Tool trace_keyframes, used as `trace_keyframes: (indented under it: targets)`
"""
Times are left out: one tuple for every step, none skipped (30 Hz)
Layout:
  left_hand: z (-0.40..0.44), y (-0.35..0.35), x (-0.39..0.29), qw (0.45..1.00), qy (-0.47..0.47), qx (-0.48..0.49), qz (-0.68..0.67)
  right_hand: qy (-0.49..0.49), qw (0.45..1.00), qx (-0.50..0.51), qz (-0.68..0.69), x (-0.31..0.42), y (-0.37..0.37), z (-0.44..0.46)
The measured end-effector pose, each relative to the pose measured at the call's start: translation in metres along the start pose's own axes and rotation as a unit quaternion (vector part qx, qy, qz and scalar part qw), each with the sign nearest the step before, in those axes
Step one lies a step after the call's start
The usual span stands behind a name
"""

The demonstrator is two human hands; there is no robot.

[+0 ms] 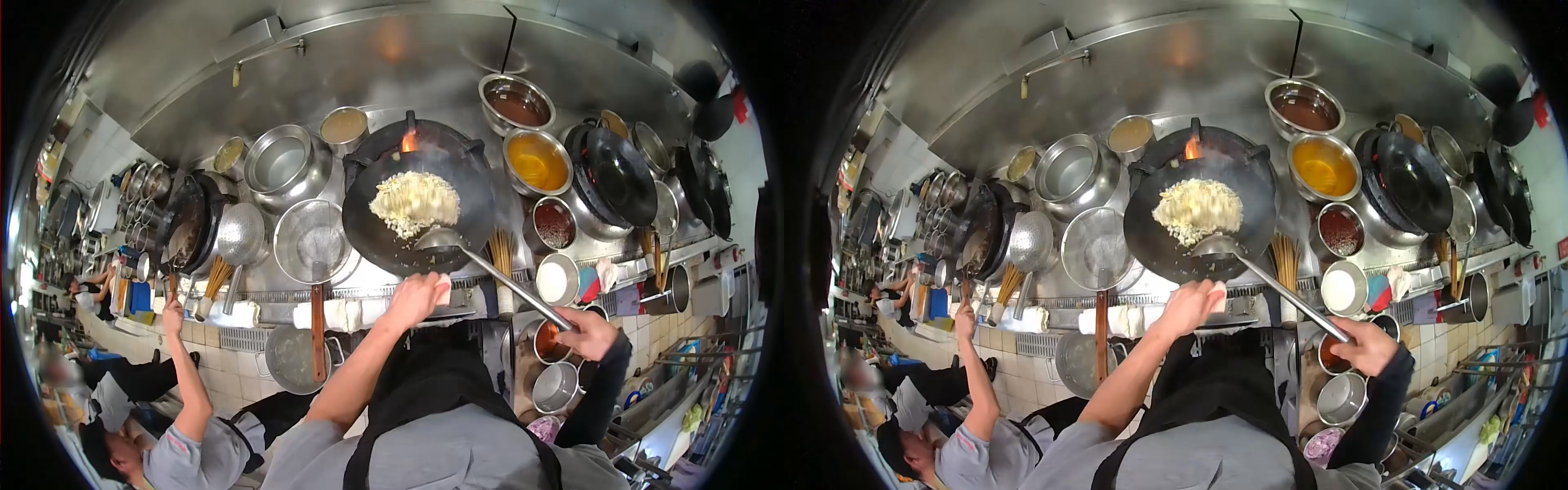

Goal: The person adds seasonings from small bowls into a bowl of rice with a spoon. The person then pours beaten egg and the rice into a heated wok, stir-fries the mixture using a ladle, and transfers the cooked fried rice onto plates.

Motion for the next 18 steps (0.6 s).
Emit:
trace_keyframes:
  targets:
    - [0.01,-0.013,0.014,1.0,0.0,-0.008,0.006,0.0,1.0,0.009,-0.01,-0.009,-0.007,0.027]
    - [0.019,-0.026,0.028,1.0,0.0,-0.017,0.012,0.096,0.986,-0.077,-0.11,-0.008,-0.012,0.06]
    - [0.025,-0.037,0.04,1.0,0.009,-0.013,0.008,0.095,0.982,-0.107,-0.123,-0.01,-0.023,0.103]
    - [0.03,-0.046,0.049,1.0,0.019,-0.009,0.003,0.066,0.98,-0.127,-0.135,-0.003,-0.032,0.139]
    - [0.031,-0.054,0.055,1.0,0.03,-0.003,-0.002,0.129,0.966,-0.192,-0.115,-0.014,-0.043,0.179]
    - [0.034,-0.057,0.06,0.999,0.037,0.003,-0.002,0.064,0.99,-0.114,0.055,-0.011,-0.058,0.197]
    - [0.037,-0.059,0.065,0.999,0.046,0.009,-0.002,-0.069,0.951,-0.002,0.301,-0.014,-0.082,0.202]
    - [0.035,-0.06,0.068,0.998,0.057,0.019,-0.003,-0.067,0.937,-0.006,0.344,-0.014,-0.089,0.213]
    - [0.035,-0.06,0.069,0.998,0.057,0.014,0.016,-0.028,0.937,-0.076,0.34,-0.018,-0.095,0.232]
    - [0.036,-0.058,0.069,0.998,0.052,0.011,0.019,0.056,0.936,-0.208,0.279,-0.015,-0.101,0.256]
    - [0.036,-0.059,0.069,0.999,0.047,0.01,0.021,0.114,0.909,-0.351,0.195,-0.014,-0.111,0.273]
    - [0.036,-0.061,0.068,0.999,0.042,0.009,0.022,0.102,0.904,-0.341,0.239,-0.003,-0.132,0.286]
    - [0.035,-0.067,0.073,0.999,0.027,0.005,0.025,0.089,0.896,-0.332,0.283,0.01,-0.154,0.298]
    - [0.036,-0.069,0.075,0.999,0.029,0.011,0.025,-0.042,0.865,-0.095,0.492,0.028,-0.183,0.311]
    - [0.036,-0.071,0.077,0.999,0.032,0.018,0.025,-0.027,0.853,0.016,0.522,0.064,-0.167,0.297]
    - [0.034,-0.073,0.078,0.999,0.038,0.026,0.024,-0.012,0.847,0.01,0.531,0.073,-0.144,0.296]
    - [0.034,-0.068,0.075,0.999,0.039,0.002,0.008,0.006,0.885,0.009,0.466,0.088,-0.12,0.274]
    - [0.035,-0.064,0.073,0.999,0.037,0.0,0.008,0.025,0.917,0.007,0.398,0.106,-0.098,0.246]
Point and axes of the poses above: each hand's wrist, its own z-axis towards the middle knuckle, its own y-axis out of the back of the hand, x = y × z, the point moved 9 cm from there along z, towards the middle knuckle, and after that the axes turned 11 degrees about -y, right-handed, at the moved point
